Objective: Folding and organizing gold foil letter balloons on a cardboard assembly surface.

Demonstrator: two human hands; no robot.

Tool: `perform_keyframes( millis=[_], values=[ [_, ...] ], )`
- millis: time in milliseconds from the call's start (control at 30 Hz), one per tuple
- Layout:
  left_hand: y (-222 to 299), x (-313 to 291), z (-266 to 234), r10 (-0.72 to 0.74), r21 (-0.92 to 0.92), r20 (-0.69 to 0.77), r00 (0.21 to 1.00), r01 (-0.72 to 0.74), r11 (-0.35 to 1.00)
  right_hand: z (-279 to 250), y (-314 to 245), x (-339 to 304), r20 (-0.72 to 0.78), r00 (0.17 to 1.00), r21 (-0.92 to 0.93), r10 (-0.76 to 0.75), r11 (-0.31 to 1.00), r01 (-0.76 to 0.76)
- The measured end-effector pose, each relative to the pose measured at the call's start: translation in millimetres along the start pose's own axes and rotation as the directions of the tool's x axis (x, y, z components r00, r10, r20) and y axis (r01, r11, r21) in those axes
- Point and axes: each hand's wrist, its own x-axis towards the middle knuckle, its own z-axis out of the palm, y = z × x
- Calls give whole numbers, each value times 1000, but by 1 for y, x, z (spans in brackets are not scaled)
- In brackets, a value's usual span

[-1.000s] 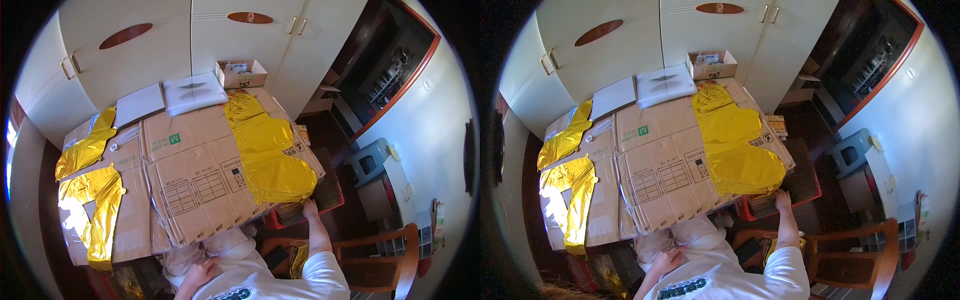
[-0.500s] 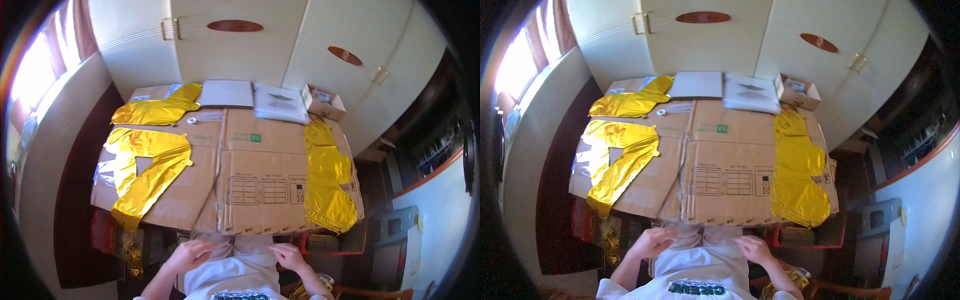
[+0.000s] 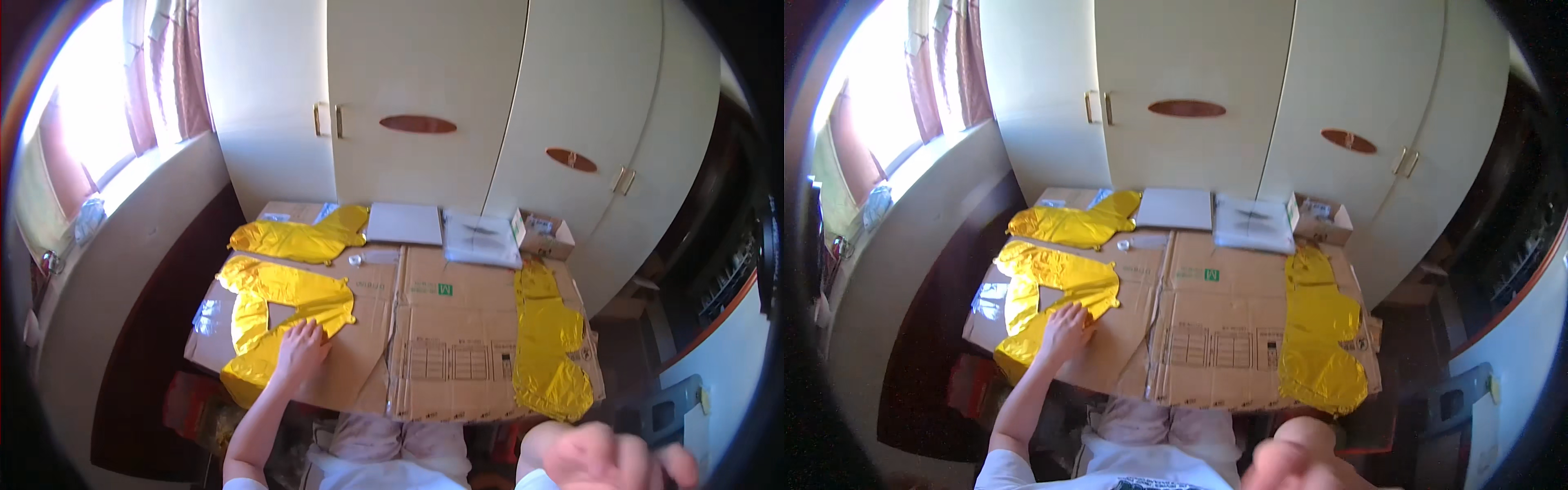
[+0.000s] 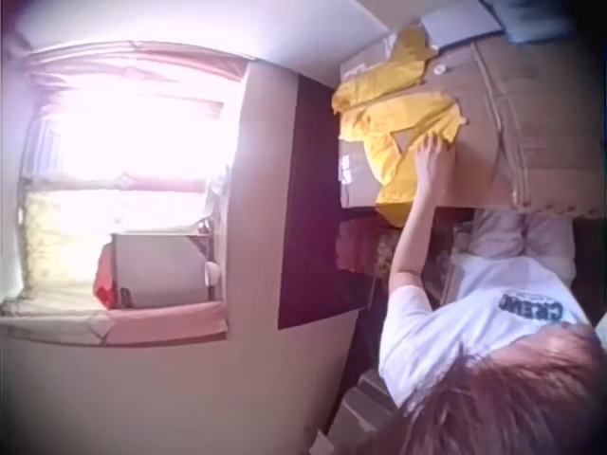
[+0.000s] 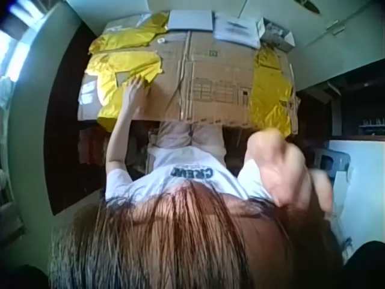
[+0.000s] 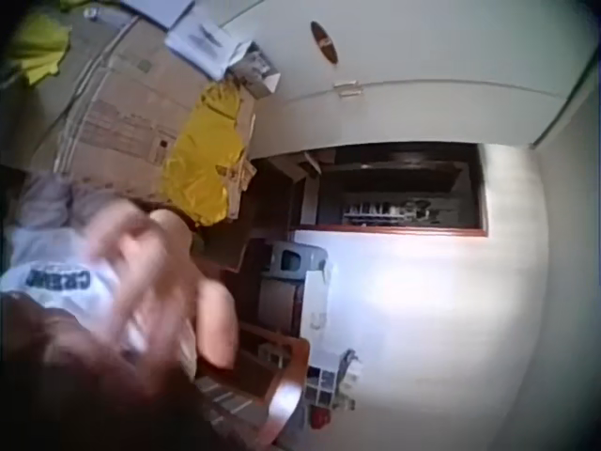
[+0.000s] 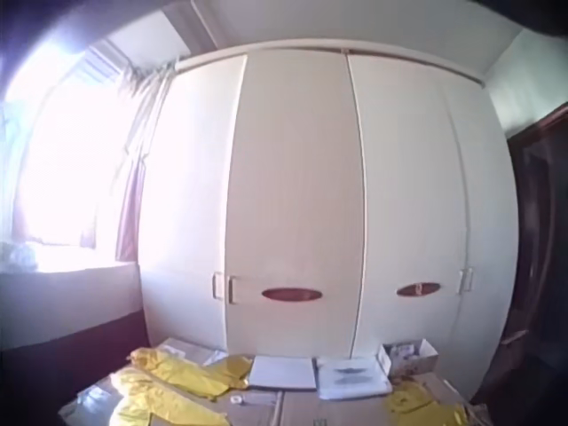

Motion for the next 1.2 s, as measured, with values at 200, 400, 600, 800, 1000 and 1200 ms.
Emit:
perform_keyframes(
  millis=[200,400,600,800,1000,1200],
  values=[
    [-3,1,30,133,123,59,989,-139,983,10,-67,22,-97,468,-856,878,-313,411],
    [3,13,15,-183,-129,150,972,203,971,-2,-169,87,-648,595,-288,474,-877,385],
    [-27,15,16,-485,-613,226,845,510,603,-46,-304,115,-814,580,355,35,-761,544],
    [-40,19,16,-527,-701,237,816,519,488,-87,-387,120,-888,459,409,-14,-477,778],
    [-102,7,13,-700,-801,73,710,460,383,-96,-405,124,-879,473,461,-57,-351,815],
    [-233,-43,-29,-846,-901,-95,525,317,297,-100,-403,120,-874,474,480,-109,-357,801]
  ],
)
